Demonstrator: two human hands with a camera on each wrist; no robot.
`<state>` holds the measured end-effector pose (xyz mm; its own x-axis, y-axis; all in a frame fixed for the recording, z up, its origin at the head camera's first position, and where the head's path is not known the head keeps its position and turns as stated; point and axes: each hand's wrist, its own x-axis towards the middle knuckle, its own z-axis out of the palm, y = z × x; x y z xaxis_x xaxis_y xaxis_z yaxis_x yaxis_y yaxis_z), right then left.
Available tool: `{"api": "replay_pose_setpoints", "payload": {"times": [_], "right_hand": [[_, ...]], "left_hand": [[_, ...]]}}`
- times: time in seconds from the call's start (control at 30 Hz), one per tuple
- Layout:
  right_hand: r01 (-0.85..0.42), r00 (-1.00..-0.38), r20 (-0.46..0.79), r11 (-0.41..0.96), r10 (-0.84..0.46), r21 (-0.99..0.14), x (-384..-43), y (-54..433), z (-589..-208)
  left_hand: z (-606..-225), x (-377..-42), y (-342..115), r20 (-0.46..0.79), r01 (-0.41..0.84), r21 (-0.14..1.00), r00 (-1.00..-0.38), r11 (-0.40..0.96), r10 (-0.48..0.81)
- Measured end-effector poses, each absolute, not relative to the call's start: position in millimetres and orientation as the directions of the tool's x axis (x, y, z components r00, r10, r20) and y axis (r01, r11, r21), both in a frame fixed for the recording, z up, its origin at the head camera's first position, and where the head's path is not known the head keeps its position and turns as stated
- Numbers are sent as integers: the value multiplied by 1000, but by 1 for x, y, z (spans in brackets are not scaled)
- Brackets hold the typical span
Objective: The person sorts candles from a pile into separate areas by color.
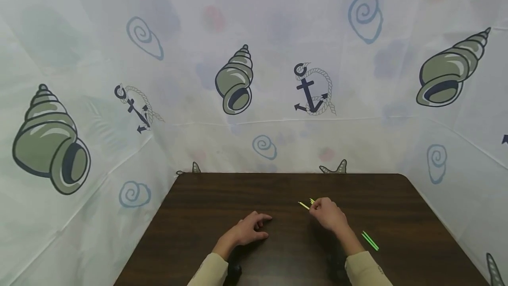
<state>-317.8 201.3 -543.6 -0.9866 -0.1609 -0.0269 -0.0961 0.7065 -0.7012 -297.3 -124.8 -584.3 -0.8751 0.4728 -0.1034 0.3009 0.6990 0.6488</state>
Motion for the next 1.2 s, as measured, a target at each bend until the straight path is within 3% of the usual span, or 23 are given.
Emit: {"api": "replay_pose_setpoints", "payload": {"times": [0.53,0.7,1.2], "right_hand": [[26,-995,-91,756,-45,-654,-352,244,-558],[38,-995,-97,766,-32,-642,-356,246,-562],[52,-994,-104,759,-21,-649,-359,242,-573]], "left_hand": [[-601,-307,-127,-106,281,651,-886,705,451],[-583,-296,-122,-137,263,631,-888,730,438],[-575,-289,-123,-145,269,631,-881,727,451]]}}
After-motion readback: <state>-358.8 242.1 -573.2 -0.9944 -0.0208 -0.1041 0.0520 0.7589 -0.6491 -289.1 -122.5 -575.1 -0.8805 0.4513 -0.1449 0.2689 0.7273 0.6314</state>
